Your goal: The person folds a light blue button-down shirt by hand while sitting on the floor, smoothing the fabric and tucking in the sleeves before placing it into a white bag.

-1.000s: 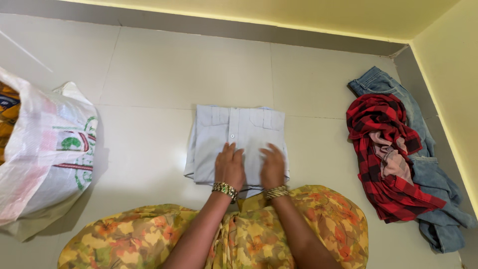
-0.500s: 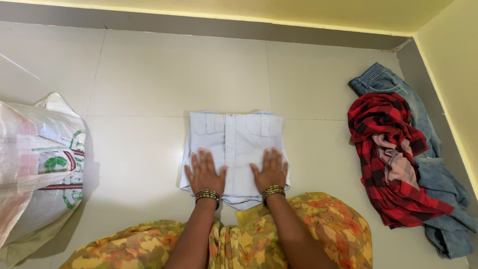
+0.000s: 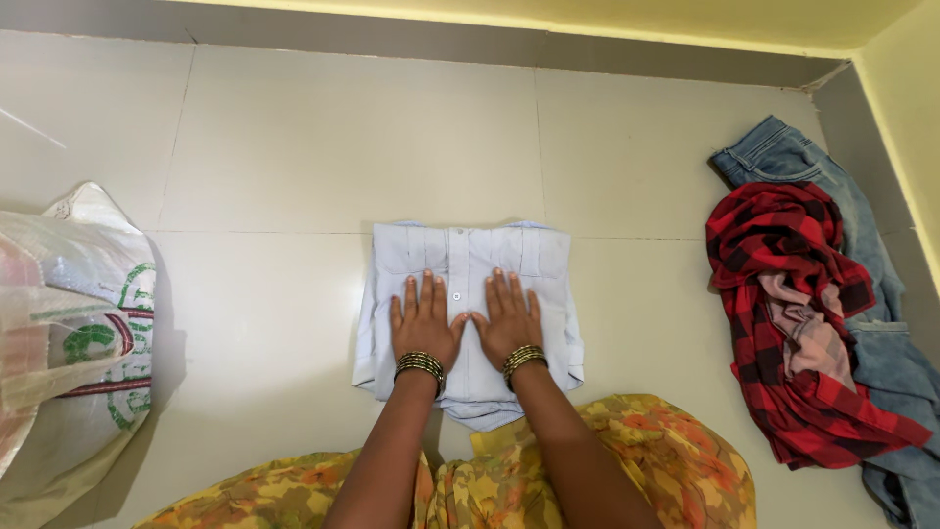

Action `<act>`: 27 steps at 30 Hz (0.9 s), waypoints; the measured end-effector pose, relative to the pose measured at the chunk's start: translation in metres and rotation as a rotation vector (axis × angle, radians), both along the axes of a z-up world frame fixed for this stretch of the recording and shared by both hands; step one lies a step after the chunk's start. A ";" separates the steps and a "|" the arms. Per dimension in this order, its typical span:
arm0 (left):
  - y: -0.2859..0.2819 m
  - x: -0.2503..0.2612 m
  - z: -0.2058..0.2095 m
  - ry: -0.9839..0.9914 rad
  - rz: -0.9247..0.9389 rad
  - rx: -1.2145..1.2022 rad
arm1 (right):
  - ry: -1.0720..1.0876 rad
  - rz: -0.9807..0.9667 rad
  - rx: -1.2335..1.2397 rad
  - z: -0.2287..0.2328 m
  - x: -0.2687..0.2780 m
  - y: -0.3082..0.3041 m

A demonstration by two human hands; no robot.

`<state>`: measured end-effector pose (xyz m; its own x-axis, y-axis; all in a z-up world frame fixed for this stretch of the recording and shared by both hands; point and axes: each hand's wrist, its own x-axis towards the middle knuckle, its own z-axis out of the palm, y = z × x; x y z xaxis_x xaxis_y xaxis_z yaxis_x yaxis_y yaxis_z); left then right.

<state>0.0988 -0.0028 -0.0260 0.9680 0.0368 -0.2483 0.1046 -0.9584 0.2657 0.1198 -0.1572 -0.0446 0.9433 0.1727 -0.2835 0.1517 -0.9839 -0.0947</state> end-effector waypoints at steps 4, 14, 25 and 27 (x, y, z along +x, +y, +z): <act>0.015 -0.003 0.003 0.036 0.210 0.032 | 0.040 -0.173 -0.065 0.019 0.002 -0.010; 0.007 0.046 -0.007 -0.308 0.095 -0.141 | -0.151 -0.330 0.111 -0.004 0.065 0.007; 0.009 0.089 0.003 -0.015 0.025 0.034 | -0.075 -0.118 -0.017 0.009 0.087 0.013; 0.014 0.086 0.002 -0.018 0.052 0.041 | -0.041 -0.192 -0.055 0.014 0.086 0.007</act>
<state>0.1845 0.0108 -0.0237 0.9688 0.0967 -0.2281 0.1498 -0.9620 0.2285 0.2056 -0.1499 -0.0310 0.9684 -0.0259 -0.2479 -0.0363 -0.9986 -0.0378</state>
